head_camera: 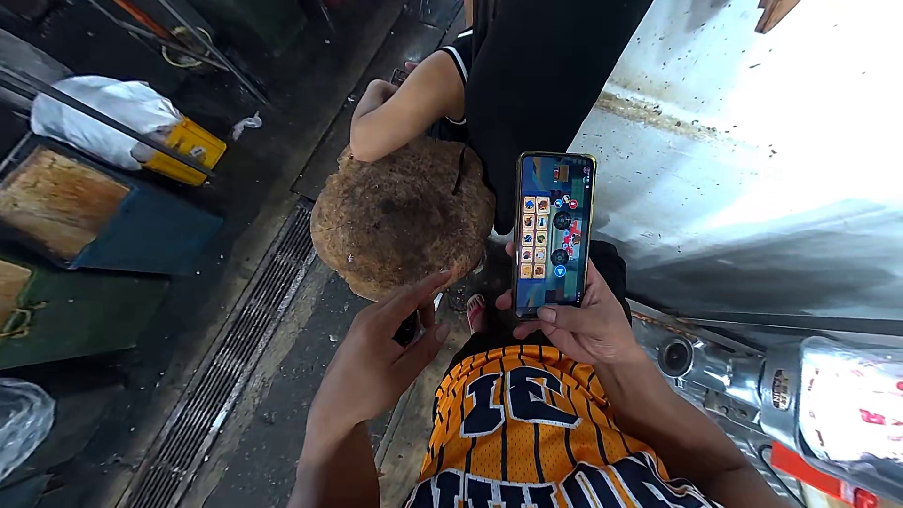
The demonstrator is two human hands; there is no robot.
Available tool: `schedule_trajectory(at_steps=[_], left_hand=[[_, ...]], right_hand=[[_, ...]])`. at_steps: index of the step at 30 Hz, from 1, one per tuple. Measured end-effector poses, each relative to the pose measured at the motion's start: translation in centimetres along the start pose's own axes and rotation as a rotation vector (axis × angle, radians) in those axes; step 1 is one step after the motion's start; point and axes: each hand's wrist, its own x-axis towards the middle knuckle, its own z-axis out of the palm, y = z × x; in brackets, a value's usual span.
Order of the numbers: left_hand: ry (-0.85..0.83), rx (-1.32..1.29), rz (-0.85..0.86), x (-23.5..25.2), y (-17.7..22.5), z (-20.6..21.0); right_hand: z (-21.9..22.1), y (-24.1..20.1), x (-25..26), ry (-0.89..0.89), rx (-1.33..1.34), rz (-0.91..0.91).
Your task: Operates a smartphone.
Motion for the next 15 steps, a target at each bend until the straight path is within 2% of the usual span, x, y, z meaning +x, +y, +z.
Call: schedule_trajectory(at_steps=[10,15], left_hand=[[-0.005,-0.02,0.003,-0.1,0.2,0.4],[-0.038,-0.04,0.059,1.0,1.3,0.6]], right_hand=[[-0.4,0.6,-0.1,0.01,0.022,0.005],[-0.7,0.8,-0.3,0.018,0.023,0.009]])
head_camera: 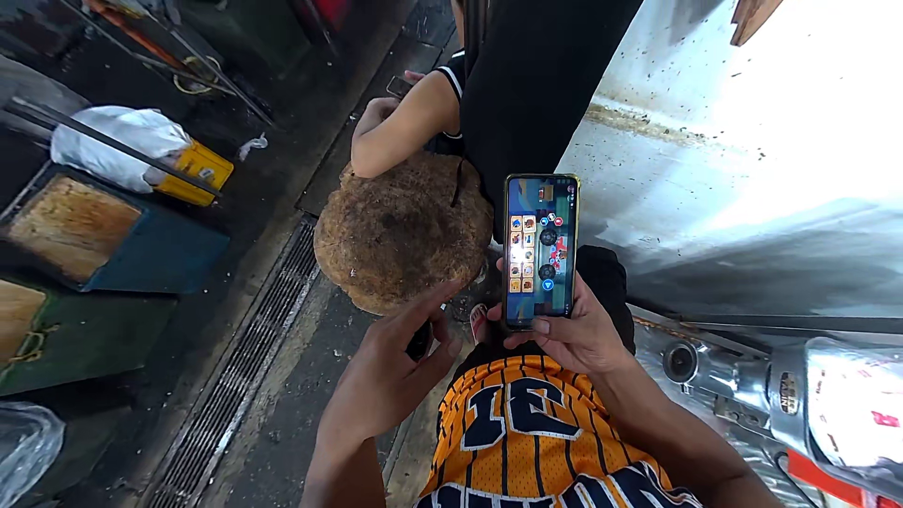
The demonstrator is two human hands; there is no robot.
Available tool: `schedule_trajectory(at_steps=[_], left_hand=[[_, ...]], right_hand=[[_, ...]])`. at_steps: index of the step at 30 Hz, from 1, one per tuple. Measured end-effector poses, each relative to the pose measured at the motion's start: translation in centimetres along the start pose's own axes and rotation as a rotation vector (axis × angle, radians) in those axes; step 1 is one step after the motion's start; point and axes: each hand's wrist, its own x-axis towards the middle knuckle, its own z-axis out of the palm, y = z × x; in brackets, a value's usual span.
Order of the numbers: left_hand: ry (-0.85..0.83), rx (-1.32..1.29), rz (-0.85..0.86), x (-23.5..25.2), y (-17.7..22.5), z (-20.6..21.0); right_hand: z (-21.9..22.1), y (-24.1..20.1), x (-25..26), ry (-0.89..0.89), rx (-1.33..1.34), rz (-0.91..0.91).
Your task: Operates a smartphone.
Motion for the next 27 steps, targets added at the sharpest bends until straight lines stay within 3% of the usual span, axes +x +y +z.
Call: schedule_trajectory(at_steps=[9,19,27], left_hand=[[0.041,0.155,0.178,4.5,5.6,-1.3],[-0.008,0.252,0.151,6.8,6.7,0.0],[-0.054,0.51,0.065,8.6,8.9,-0.4]], right_hand=[[0.9,0.6,-1.1,-0.012,-0.055,0.012],[0.5,0.0,-1.6,-0.048,-0.065,-0.007],[0.5,0.4,-0.8,-0.063,-0.074,0.017]])
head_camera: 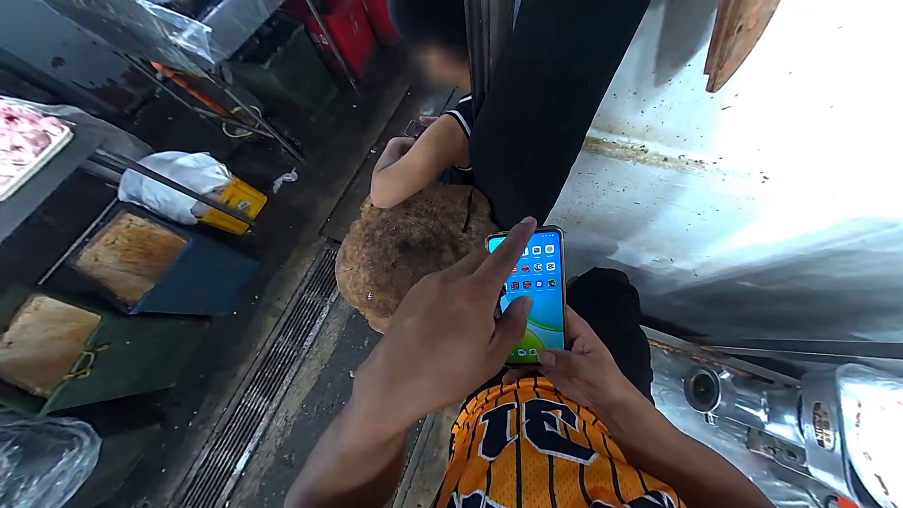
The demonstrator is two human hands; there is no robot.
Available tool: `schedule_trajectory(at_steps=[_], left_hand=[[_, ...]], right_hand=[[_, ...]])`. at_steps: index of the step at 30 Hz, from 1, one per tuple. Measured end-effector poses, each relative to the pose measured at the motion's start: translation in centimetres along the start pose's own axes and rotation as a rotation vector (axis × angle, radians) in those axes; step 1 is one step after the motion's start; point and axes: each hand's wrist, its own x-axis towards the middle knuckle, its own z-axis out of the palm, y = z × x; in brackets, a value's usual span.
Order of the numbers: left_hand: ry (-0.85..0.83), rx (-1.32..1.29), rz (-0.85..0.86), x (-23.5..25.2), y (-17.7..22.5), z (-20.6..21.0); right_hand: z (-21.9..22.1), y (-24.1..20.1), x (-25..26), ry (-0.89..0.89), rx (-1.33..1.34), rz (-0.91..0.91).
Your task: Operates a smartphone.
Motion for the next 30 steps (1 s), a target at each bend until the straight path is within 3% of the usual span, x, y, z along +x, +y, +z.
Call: schedule_trajectory(at_steps=[7,13,17,22,30], left_hand=[[-0.109,0.093,-0.093,1.2,0.9,0.1],[-0.081,0.046,-0.083,0.5,0.5,-0.2],[-0.019,-0.179,0.005,-1.9,-1.6,0.3],[-0.245,-0.749,0.187,-6.6,-5.1,2.3],[-0.21,-0.771,-0.084,-12.1,-7.2,6.1]], right_hand=[[-0.1,-0.1,0.4,-0.032,0.002,-0.022],[-0.2,-0.1,0.5,-0.03,0.013,-0.022],[-0.4,-0.5,0.6,-0.025,0.05,-0.033],[-1.5,-1.5,0.9,0.027,0.015,-0.047],[-2.3,-1.3,2.3,0.028,0.063,0.013]])
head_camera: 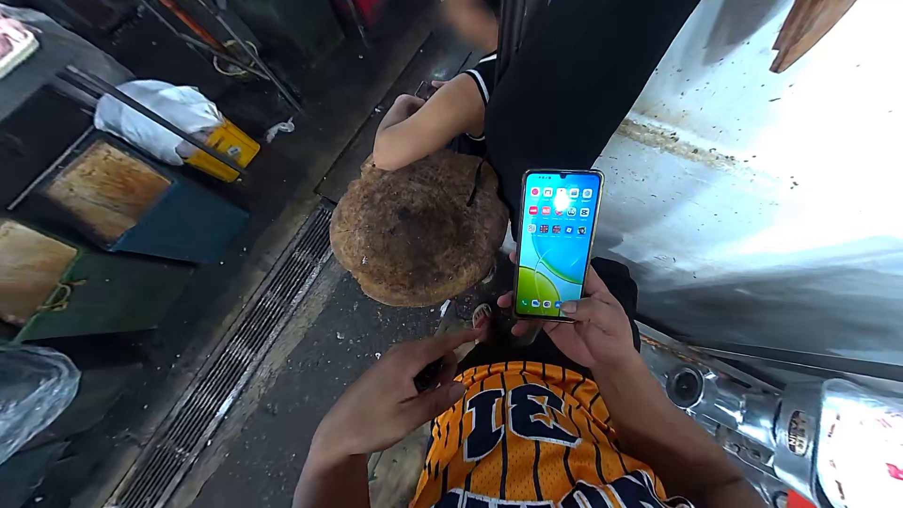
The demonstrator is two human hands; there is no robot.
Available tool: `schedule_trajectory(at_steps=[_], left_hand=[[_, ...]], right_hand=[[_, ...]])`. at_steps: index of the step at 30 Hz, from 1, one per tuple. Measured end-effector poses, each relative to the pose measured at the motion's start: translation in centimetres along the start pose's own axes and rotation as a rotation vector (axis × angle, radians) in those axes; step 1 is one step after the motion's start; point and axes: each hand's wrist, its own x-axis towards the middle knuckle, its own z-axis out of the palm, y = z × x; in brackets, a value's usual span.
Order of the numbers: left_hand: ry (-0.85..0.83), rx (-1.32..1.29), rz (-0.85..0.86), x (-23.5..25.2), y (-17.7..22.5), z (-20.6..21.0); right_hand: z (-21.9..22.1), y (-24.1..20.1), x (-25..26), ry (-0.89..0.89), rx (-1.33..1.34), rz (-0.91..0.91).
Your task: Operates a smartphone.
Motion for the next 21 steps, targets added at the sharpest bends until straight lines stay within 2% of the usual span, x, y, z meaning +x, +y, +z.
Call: schedule_trajectory(at_steps=[5,11,14,21], left_hand=[[0.029,0.137,0.033,0.5,1.8,0.8],[-0.114,0.342,0.036,2.7,3.7,3.0],[-0.133,0.357,0.054,3.5,3.7,2.9],[-0.057,0.331,0.105,3.4,3.1,2.0]], right_hand=[[0.6,0.4,0.4,0.02,0.023,0.027],[1.8,0.5,0.3,0.137,0.059,0.02],[2.1,0.5,0.0,0.154,0.063,0.016],[1.4,1.0,-0.5,0.121,0.051,0.023]])
